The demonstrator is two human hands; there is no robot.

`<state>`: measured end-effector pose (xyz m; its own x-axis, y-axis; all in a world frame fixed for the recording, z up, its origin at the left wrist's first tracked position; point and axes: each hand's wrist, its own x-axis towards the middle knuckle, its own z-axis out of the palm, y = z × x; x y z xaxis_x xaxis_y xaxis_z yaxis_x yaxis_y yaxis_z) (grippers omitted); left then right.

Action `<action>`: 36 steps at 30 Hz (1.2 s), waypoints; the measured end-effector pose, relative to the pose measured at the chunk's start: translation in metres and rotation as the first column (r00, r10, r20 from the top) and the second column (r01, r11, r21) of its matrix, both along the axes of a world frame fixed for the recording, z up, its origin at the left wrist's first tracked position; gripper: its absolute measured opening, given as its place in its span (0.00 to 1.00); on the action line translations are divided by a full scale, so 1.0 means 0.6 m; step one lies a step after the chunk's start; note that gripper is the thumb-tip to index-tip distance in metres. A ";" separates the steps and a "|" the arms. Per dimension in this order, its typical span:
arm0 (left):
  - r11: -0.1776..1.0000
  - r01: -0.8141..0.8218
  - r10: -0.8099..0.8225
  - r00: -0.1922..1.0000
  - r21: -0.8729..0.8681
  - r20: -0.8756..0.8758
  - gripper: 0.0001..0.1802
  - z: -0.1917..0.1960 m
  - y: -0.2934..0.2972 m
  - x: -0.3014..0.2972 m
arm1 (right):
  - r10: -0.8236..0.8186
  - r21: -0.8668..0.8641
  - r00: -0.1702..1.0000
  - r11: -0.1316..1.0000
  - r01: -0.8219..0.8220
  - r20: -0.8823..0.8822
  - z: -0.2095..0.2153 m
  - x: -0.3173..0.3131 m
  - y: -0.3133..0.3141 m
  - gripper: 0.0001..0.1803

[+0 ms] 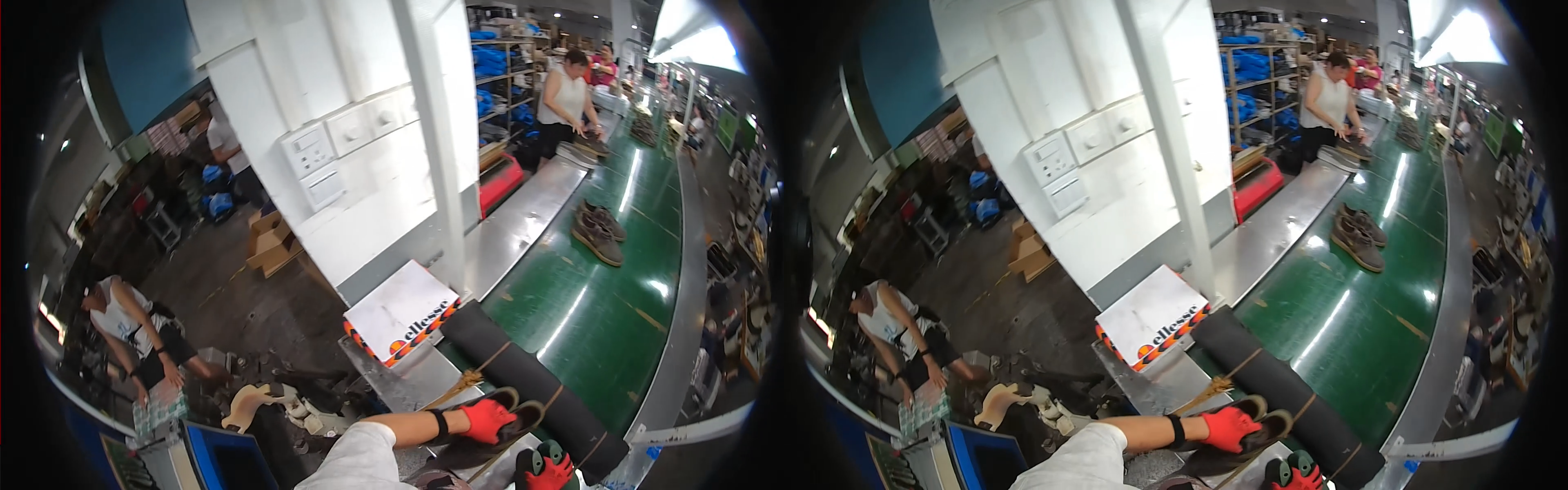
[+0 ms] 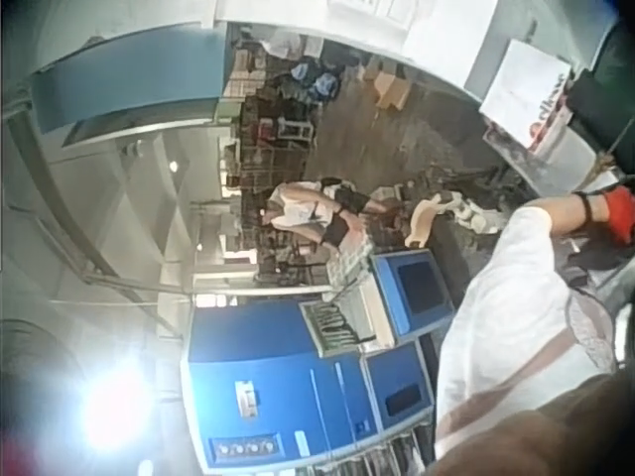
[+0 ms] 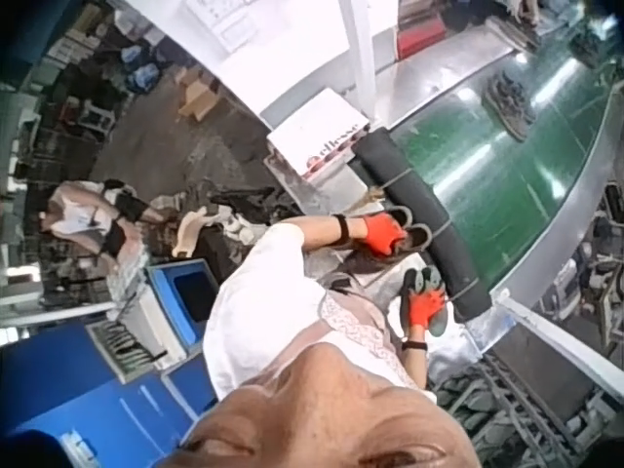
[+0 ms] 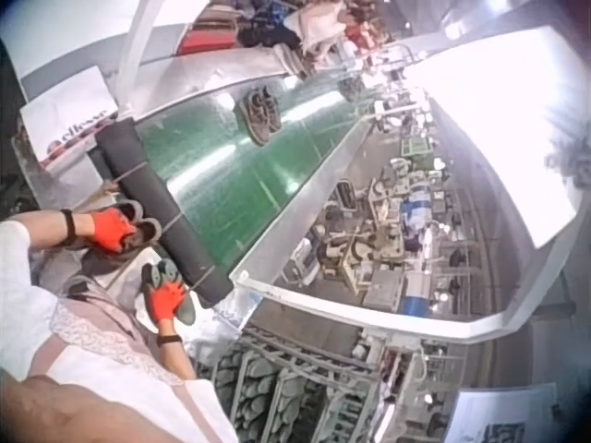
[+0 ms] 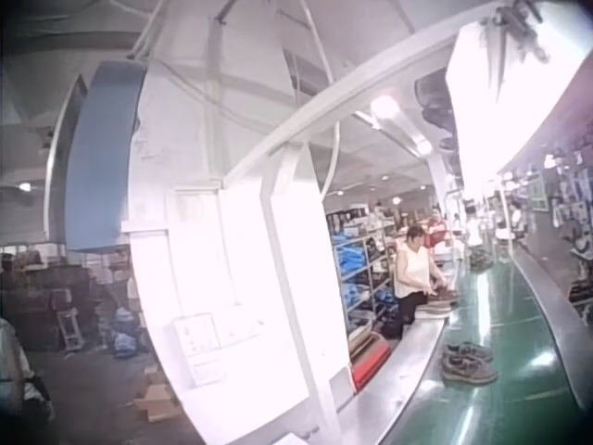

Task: Placing shoe lasts into shoes, brushing the soles, and placing the shoes on a conveyor belt.

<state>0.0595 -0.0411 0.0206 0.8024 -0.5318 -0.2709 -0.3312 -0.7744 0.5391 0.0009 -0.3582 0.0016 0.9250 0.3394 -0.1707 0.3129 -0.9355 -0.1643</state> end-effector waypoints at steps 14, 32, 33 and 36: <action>0.479 -0.811 0.805 0.558 -0.335 -0.200 0.42 0.073 0.049 0.391 | 0.039 0.085 0.999 0.996 -0.040 0.009 -0.043 -0.151 -0.018 0.22; 0.928 -0.299 -0.092 0.399 -0.224 -0.912 0.26 -0.176 -0.314 -0.073 | -0.687 0.401 -0.072 -0.502 0.766 -0.723 -0.102 -0.246 0.069 0.68; 0.933 -0.298 -0.069 0.403 -0.203 -0.912 0.28 -0.140 -0.319 -0.099 | -0.657 0.457 0.007 -0.516 0.725 -0.754 -0.074 -0.282 0.049 0.66; 0.915 -0.205 -0.228 0.445 -0.346 -0.866 0.28 -0.094 -0.349 -0.214 | -0.543 0.531 0.162 -0.641 0.554 -0.824 -0.038 -0.391 0.004 0.62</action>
<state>-0.0690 -0.2504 -0.0358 0.2302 -0.7595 -0.6084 0.4809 -0.4547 0.7497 -0.2336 -0.3556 -0.0210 0.4773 -0.6271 -0.6155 -0.3333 0.5189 -0.7872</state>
